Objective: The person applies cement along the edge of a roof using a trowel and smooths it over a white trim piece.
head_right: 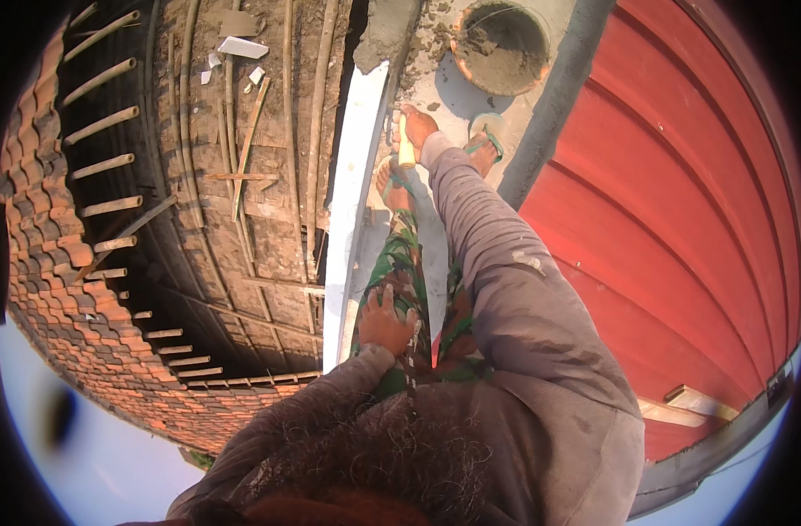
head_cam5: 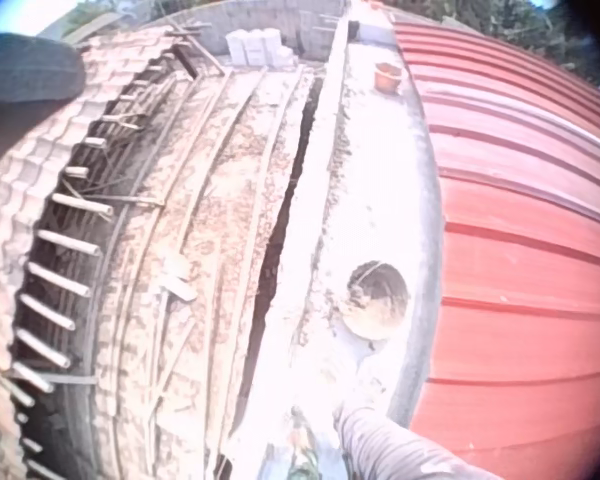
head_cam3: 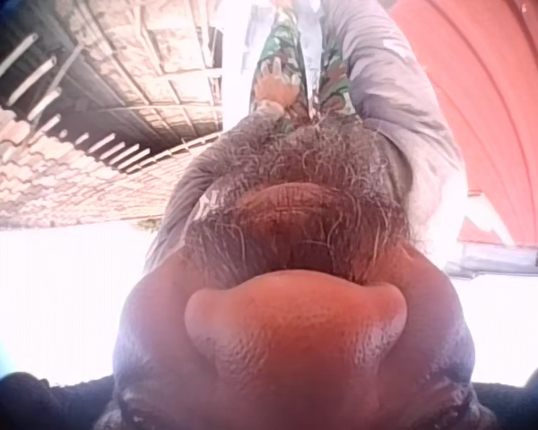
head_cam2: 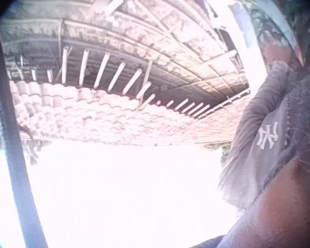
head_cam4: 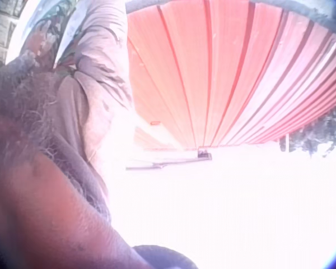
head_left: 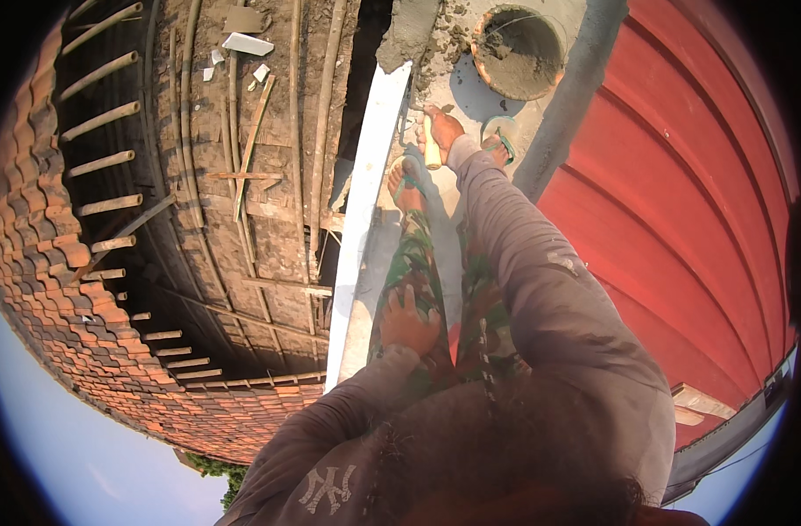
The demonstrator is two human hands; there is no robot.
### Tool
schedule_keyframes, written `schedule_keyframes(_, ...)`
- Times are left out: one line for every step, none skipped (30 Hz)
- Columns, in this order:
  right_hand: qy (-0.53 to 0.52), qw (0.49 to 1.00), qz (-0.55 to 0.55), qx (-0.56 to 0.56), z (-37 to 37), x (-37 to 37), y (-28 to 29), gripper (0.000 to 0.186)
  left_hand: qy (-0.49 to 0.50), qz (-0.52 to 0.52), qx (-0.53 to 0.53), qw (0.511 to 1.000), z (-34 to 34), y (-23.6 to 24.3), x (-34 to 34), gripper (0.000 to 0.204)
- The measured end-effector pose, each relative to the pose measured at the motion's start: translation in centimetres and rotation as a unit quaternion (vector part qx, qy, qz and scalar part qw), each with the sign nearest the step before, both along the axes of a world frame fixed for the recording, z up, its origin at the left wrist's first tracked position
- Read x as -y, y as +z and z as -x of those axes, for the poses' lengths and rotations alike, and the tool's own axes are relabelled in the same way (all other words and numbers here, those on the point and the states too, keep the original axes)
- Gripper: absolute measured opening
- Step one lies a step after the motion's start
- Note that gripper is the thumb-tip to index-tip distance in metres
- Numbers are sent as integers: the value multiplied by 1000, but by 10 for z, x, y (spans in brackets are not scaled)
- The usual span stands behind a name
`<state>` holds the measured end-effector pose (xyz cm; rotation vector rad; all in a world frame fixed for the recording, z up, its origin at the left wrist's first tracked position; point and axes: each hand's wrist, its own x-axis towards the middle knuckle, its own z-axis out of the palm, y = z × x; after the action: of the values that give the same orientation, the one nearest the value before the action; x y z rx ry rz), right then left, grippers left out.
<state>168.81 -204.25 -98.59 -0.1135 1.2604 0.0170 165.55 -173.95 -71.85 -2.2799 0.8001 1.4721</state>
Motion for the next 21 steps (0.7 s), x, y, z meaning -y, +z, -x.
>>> schedule_keyframes(25, 999, -11, -17, 4, -20, 5, 34, 5, 0, -3, 1000, 1, 1, 0, 82)
schedule_keyframes(19, 999, -17, -28, 8, -35, 12, 35, 7, 0, -5, 1000, 1, 1, 0, 82)
schedule_keyframes(6, 1000, -19, -24, 10, -44, 13, 36, 6, 0, -6, 1000, -2, 0, -1, 82)
schedule_keyframes(-7, 1000, -23, -20, 13, -48, 12, 36, 16, -5, -11, 1000, -4, 0, -1, 81)
schedule_keyframes(-16, 999, 12, -27, 14, -45, 8, 34, 26, -10, -14, 999, -3, 0, 0, 80)
schedule_keyframes(-25, 998, 44, -36, 12, -34, 8, 33, 37, -18, -18, 999, -2, 1, 0, 79)
schedule_keyframes(-58, 996, 66, -17, 10, -19, 3, 35, 46, -19, -27, 998, -1, -1, -3, 79)
schedule_keyframes(-67, 995, 77, -9, 5, 4, 0, 36, 35, -16, -24, 999, -1, -2, -3, 79)
schedule_keyframes(-83, 991, 101, 0, 0, 26, 2, 36, 23, -11, -22, 999, -1, -2, -2, 79)
schedule_keyframes(-71, 991, 111, -10, -4, 39, -7, 38, 9, -8, -20, 1000, -2, -2, -2, 79)
schedule_keyframes(-60, 990, 122, -21, -9, 50, -18, 39, -9, -9, -24, 1000, -3, -4, -5, 79)
schedule_keyframes(-41, 990, 132, -28, -11, 54, -26, 41, -13, -8, -23, 1000, -2, -4, -4, 78)
schedule_keyframes(-24, 993, 109, -31, -8, 49, -32, 42, -17, -6, -23, 1000, -2, -4, -3, 78)
schedule_keyframes(-7, 996, 86, -33, -5, 40, -37, 43, -22, -4, -23, 999, -3, -4, -2, 78)
schedule_keyframes(9, 997, 64, -35, -1, 32, -45, 44, -24, 3, -22, 999, -4, -5, 0, 77)
schedule_keyframes(1, 998, 59, -28, 4, 24, -52, 44, -25, 8, -21, 999, -5, -7, -1, 77)
schedule_keyframes(-7, 998, 54, -21, 11, 16, -58, 45, -26, 14, -21, 999, -6, -8, -2, 77)
schedule_keyframes(-11, 999, 48, -12, 14, 10, -60, 45, -30, 22, -18, 999, -6, -10, -3, 76)
schedule_keyframes(-35, 997, 59, -18, 12, 12, -47, 44, -32, 32, -16, 999, -5, -12, -5, 76)
schedule_keyframes(-40, 996, 80, -17, 6, 19, -37, 41, -34, 42, -14, 998, -3, -15, -6, 75)
schedule_keyframes(-44, 994, 100, -18, 1, 30, -18, 38, -34, 43, -14, 998, -1, -15, -6, 75)
